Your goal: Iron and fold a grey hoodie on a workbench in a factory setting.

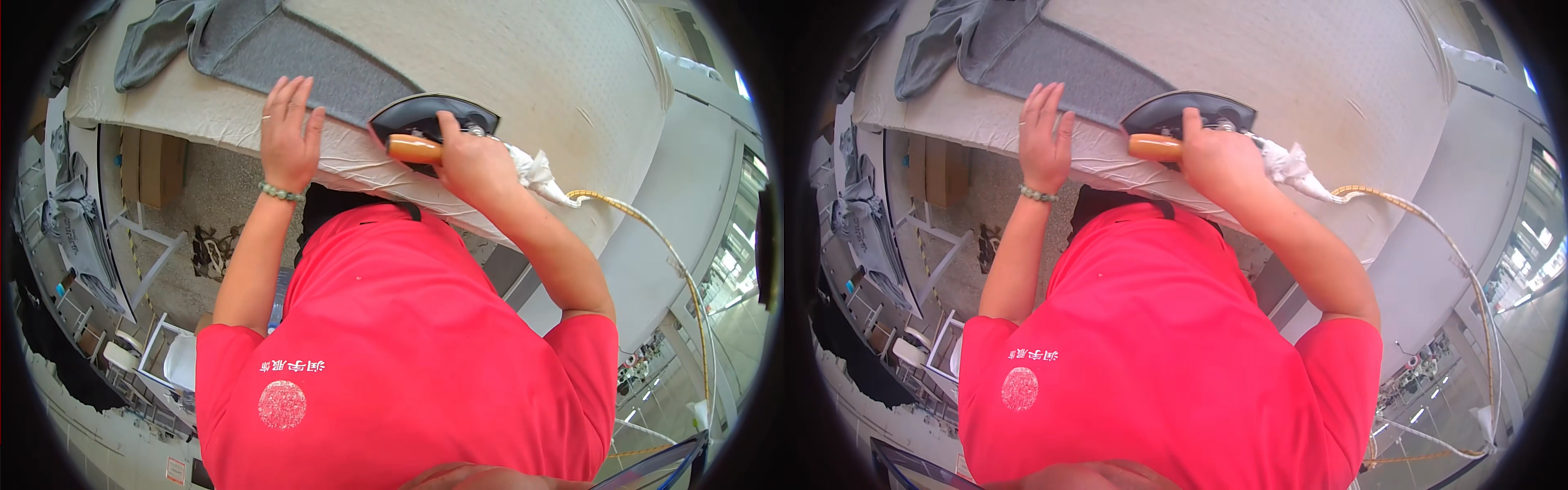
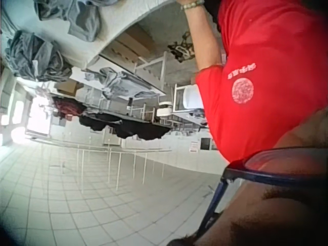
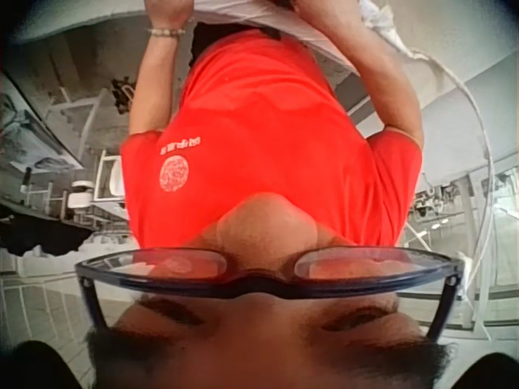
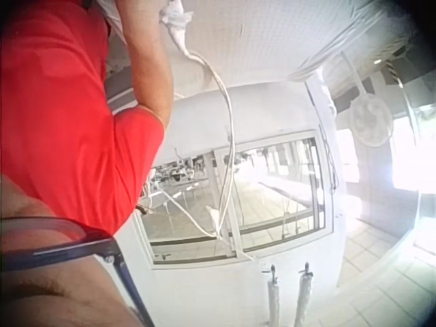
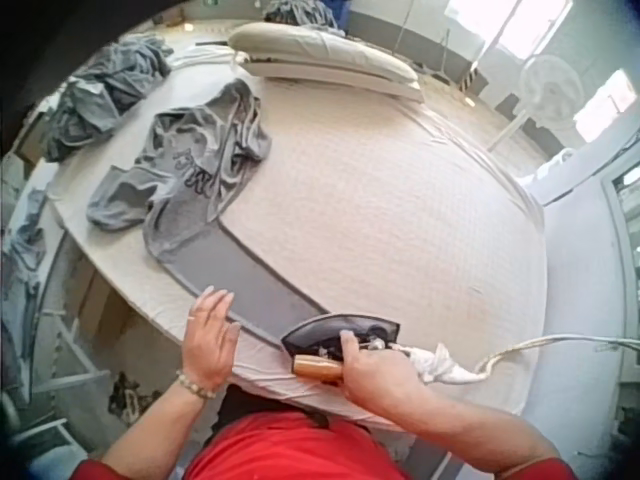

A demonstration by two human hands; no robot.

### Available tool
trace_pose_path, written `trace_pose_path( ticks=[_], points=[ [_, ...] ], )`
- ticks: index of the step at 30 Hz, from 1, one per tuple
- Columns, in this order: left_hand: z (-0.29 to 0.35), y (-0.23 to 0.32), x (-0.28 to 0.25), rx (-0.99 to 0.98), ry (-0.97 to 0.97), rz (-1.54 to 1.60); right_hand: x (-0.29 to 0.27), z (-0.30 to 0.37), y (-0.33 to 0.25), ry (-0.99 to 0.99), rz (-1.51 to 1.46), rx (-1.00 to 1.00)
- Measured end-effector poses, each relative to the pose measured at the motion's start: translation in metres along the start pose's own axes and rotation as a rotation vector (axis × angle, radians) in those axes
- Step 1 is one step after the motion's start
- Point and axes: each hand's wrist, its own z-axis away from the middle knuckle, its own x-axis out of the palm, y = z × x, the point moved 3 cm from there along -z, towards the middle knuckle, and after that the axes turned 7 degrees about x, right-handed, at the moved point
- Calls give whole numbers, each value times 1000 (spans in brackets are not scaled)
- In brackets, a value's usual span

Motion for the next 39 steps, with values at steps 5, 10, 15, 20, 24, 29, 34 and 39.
trace_pose_path(
  ticks=[5, 10, 15, 20, 24, 29, 34, 39],
  points=[
    [-8, 23, 37, 74, -71, 0, 11, 1, 55, 165, -32, 53],
    [-26, 34, 70, 292, -161, 30, 6, -1, 74, 194, -129, 107],
    [-52, -12, 62, 232, -113, -95, -8, -31, 43, 193, -192, 118],
    [-63, -79, 12, 138, -65, -165, -41, -88, -34, 160, -177, 97],
    [-50, -144, -60, -80, 181, -158, -69, -143, -96, 164, -114, 86],
    [-28, -211, -83, -950, 345, 642, -100, -190, -160, 138, -121, 33],
    [-55, -219, -76, -1029, -74, 726, -86, -166, -196, 67, -90, 67],
    [-53, -235, -93, -1082, 173, 946, -48, -92, -169, -5, -207, 173]
  ],
)
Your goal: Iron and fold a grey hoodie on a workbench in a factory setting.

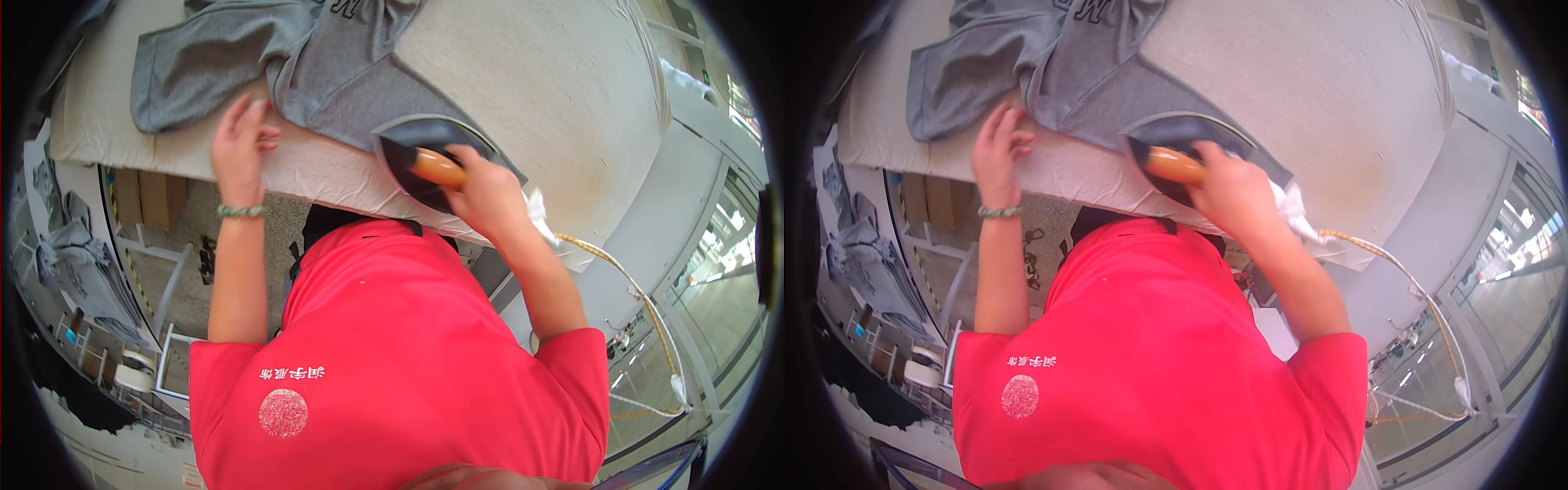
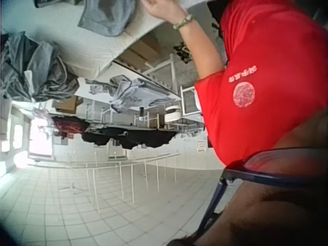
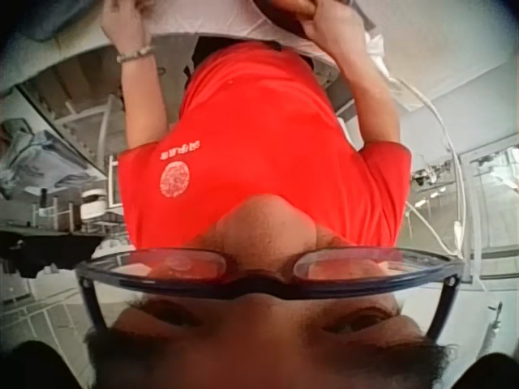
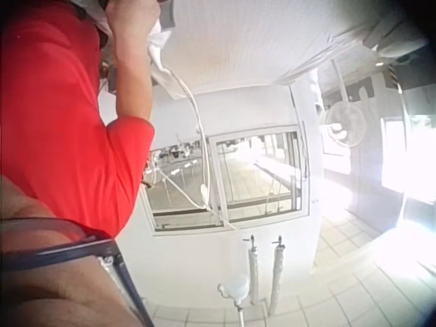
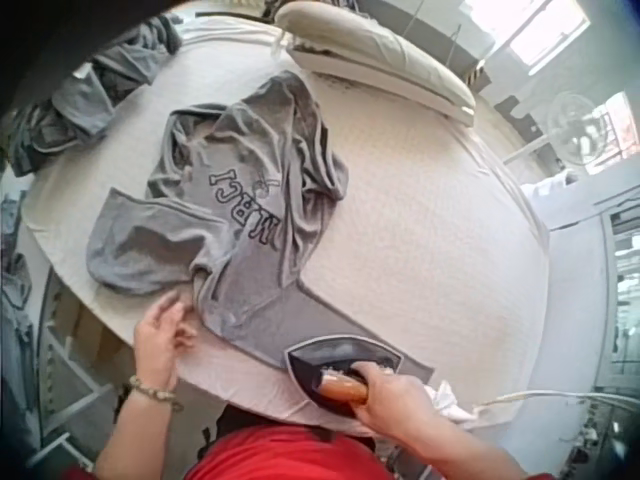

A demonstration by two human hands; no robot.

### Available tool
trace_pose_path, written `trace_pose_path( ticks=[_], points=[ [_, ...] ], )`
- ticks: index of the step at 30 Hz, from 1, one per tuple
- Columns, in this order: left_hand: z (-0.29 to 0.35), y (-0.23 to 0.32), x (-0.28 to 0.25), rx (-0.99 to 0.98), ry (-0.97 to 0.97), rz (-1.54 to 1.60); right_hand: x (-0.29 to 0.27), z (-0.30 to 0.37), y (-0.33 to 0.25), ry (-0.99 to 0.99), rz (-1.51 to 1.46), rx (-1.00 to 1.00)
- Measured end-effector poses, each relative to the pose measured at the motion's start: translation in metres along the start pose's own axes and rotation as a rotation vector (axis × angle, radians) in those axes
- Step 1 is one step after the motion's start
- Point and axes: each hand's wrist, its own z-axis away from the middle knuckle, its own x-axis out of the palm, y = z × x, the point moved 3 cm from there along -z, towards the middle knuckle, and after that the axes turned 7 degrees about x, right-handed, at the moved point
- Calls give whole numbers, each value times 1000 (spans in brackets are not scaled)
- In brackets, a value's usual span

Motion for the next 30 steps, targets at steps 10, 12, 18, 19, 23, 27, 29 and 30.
trace_pose_path(
  ticks=[10, 12, 18, 19, 23, 27, 29, 30],
  points=[
    [-61, 8, -31, -204, 131, 553, 14, 50, 358, 528, -451, 633],
    [-87, 0, -39, -215, 78, 604, 5, 45, 372, 553, -459, 629],
    [-105, 66, -22, 195, 5, 423, -20, 40, 236, 916, 108, -79],
    [-87, 84, -5, 308, 152, 308, 1, 43, 207, 743, 45, -208],
    [5, 155, 47, 706, 340, 313, 79, 39, 162, 551, -58, -434],
    [74, 200, 34, 1010, 561, 201, 74, 40, 193, 815, -253, -468],
    [120, 239, 34, 1178, 648, 172, 51, 66, 209, 630, -567, -335],
    [142, 262, 36, 1283, 680, 148, 42, 80, 218, 534, -721, -265]
  ],
)
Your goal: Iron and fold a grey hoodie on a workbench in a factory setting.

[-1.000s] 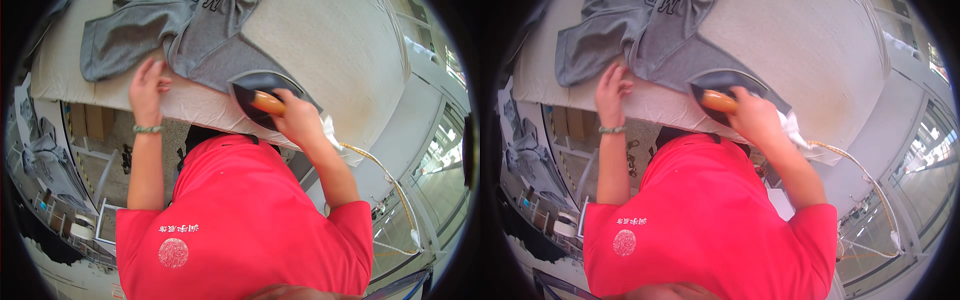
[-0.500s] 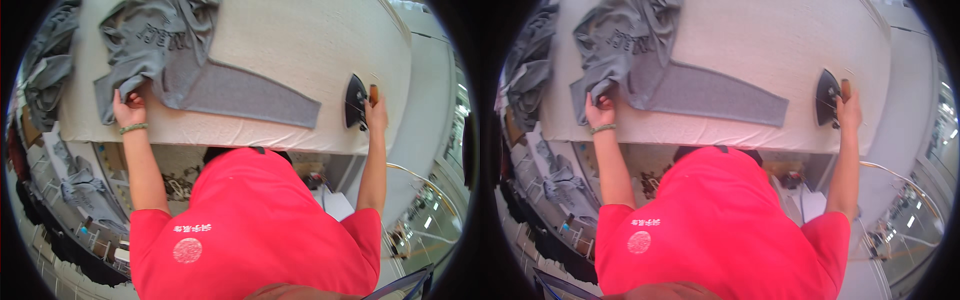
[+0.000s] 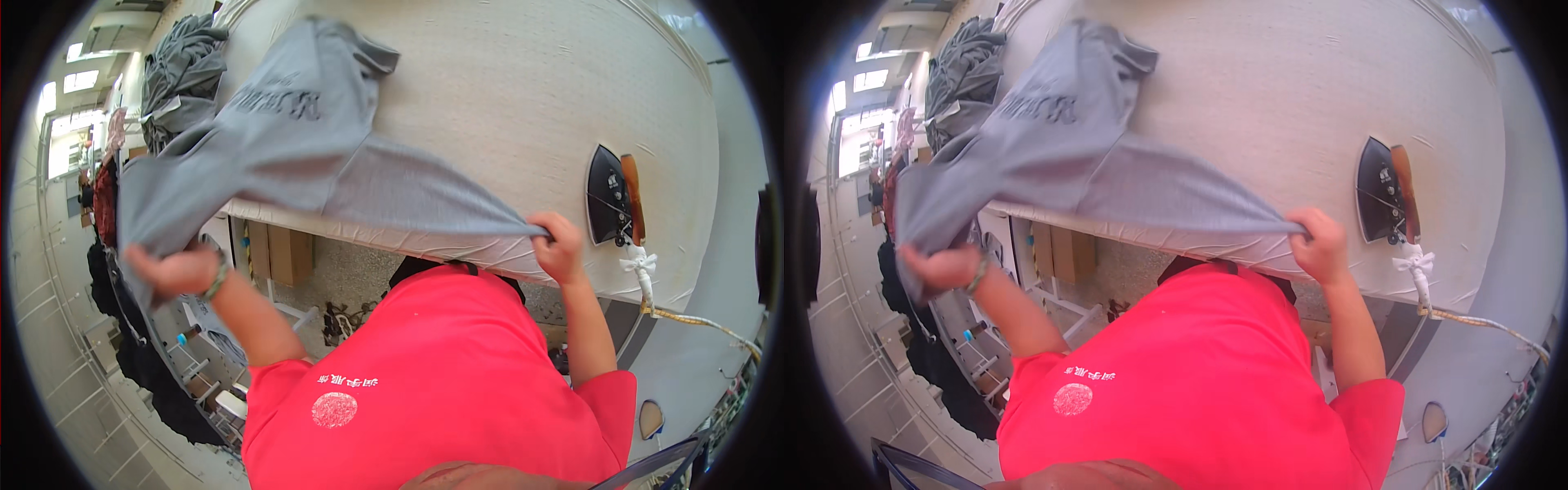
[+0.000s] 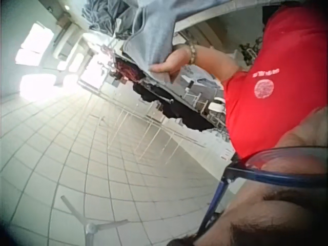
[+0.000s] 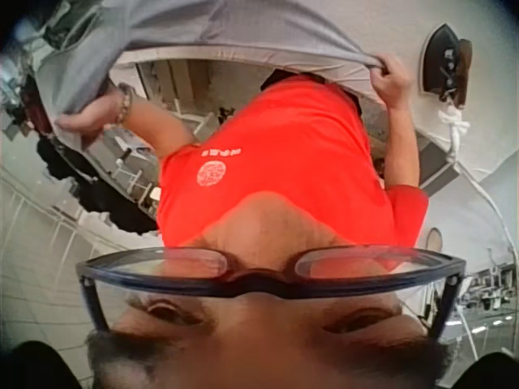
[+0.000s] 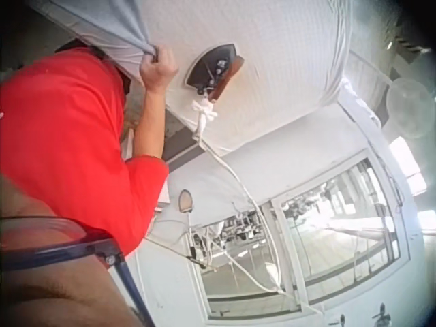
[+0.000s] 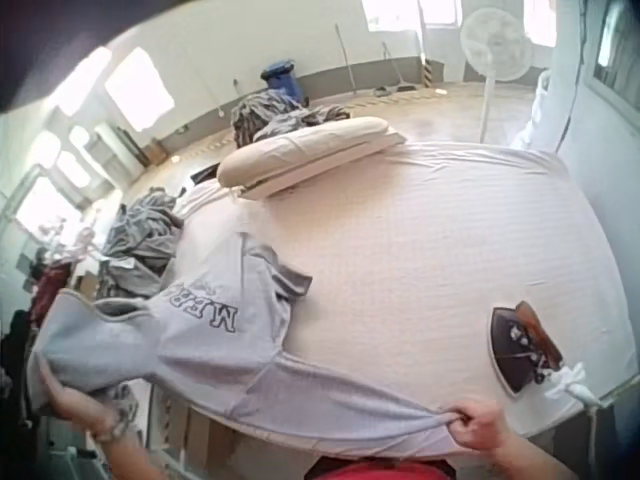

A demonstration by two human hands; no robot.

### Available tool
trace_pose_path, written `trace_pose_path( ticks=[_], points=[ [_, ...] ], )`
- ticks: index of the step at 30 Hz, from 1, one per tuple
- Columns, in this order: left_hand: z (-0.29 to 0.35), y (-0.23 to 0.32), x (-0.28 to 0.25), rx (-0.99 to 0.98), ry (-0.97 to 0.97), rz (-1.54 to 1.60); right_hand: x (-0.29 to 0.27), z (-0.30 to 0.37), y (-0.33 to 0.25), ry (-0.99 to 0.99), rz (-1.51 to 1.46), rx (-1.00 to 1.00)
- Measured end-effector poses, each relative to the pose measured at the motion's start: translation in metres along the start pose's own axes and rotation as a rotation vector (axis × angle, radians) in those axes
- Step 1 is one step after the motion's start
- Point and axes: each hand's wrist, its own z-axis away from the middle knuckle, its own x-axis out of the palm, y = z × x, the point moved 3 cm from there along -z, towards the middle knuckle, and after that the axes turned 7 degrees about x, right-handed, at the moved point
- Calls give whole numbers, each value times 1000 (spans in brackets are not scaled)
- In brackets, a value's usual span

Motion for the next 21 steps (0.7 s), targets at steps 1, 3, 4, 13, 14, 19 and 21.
trace_pose_path(
  ticks=[1, 3, 4, 13, 14, 19, 21],
  points=[
    [-13, 34, 9, -70, -92, 224, -20, 13, 4, 6, -134, 68],
    [-43, 78, 31, -128, -270, 340, -69, 52, 30, 0, -293, 256],
    [-54, 83, 41, -118, -353, 233, -95, 74, 47, -13, -314, 379],
    [251, -61, 227, -30, -1471, -11, -161, 143, 85, 115, 534, 749],
    [281, -59, 203, -145, -1591, -173, -153, 133, 57, 174, 520, 744],
    [314, -66, 67, 229, -1590, -512, -137, 53, 23, 566, 531, 296],
    [313, -44, 46, 217, -1617, -543, -124, 14, 45, 610, 679, 220]
  ],
)
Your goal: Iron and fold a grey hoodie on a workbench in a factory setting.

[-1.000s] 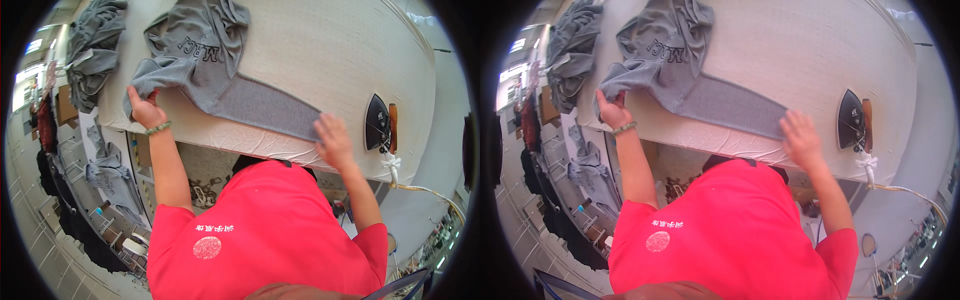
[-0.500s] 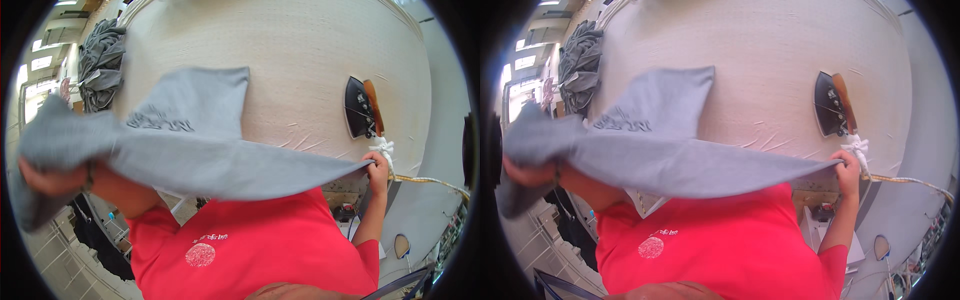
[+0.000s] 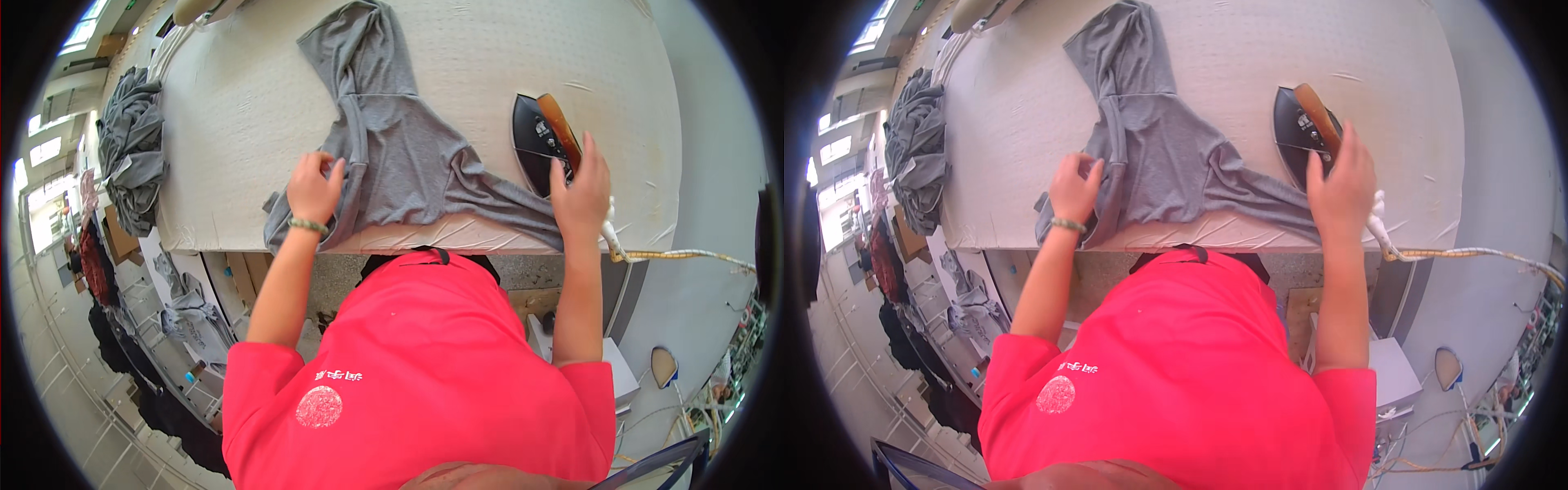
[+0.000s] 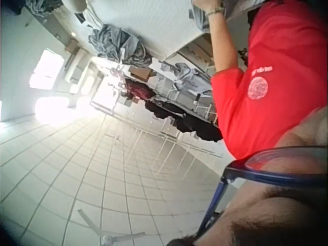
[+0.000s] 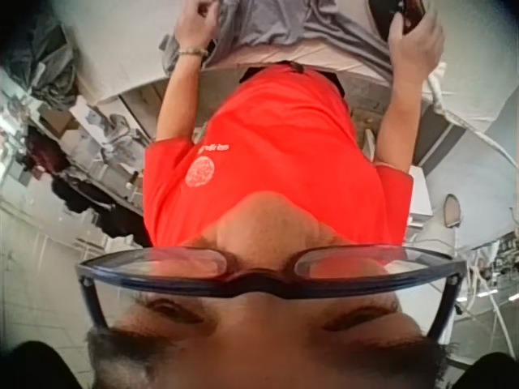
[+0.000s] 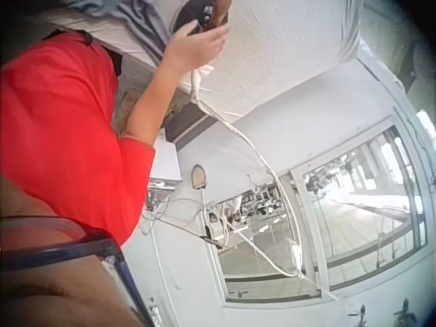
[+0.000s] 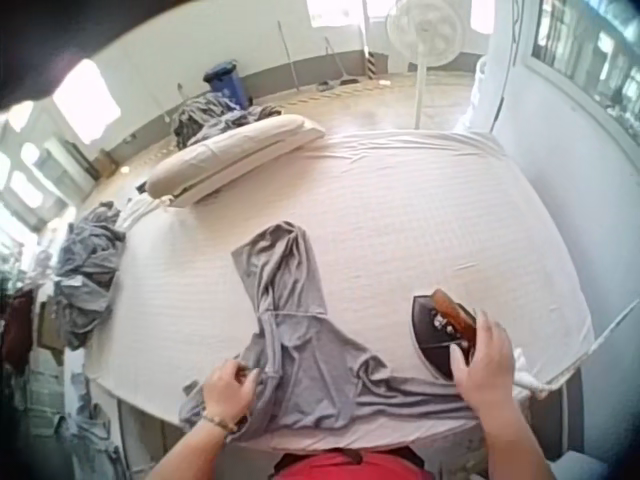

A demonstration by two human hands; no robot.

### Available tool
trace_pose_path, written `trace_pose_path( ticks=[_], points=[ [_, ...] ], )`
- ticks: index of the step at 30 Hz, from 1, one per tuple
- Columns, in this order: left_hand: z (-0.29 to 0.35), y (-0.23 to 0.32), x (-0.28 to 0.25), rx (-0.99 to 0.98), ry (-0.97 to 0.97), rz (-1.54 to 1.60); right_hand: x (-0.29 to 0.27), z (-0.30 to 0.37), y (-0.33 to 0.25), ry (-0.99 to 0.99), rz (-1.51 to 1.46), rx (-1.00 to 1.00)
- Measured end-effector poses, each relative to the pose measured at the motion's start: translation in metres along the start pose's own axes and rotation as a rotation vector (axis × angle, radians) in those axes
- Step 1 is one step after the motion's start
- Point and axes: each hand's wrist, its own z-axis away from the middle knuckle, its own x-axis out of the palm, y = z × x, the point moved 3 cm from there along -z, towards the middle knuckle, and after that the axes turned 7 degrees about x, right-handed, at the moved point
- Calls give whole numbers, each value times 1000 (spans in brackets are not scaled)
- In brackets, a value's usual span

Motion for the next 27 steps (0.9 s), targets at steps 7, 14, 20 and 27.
trace_pose_path(
  ticks=[7, 14, 20, 27],
  points=[
    [37, 53, -10, -62, 46, 103, 58, -49, 6, -173, 183, 129],
    [-2, 26, 19, -78, -34, -251, 63, -69, -34, 281, 67, -369],
    [3, -24, -66, -605, 96, 1055, 137, 8, -84, -652, -423, 11],
    [68, -83, -156, -668, 106, 1047, 155, -99, -166, -720, -711, -54]
  ],
)
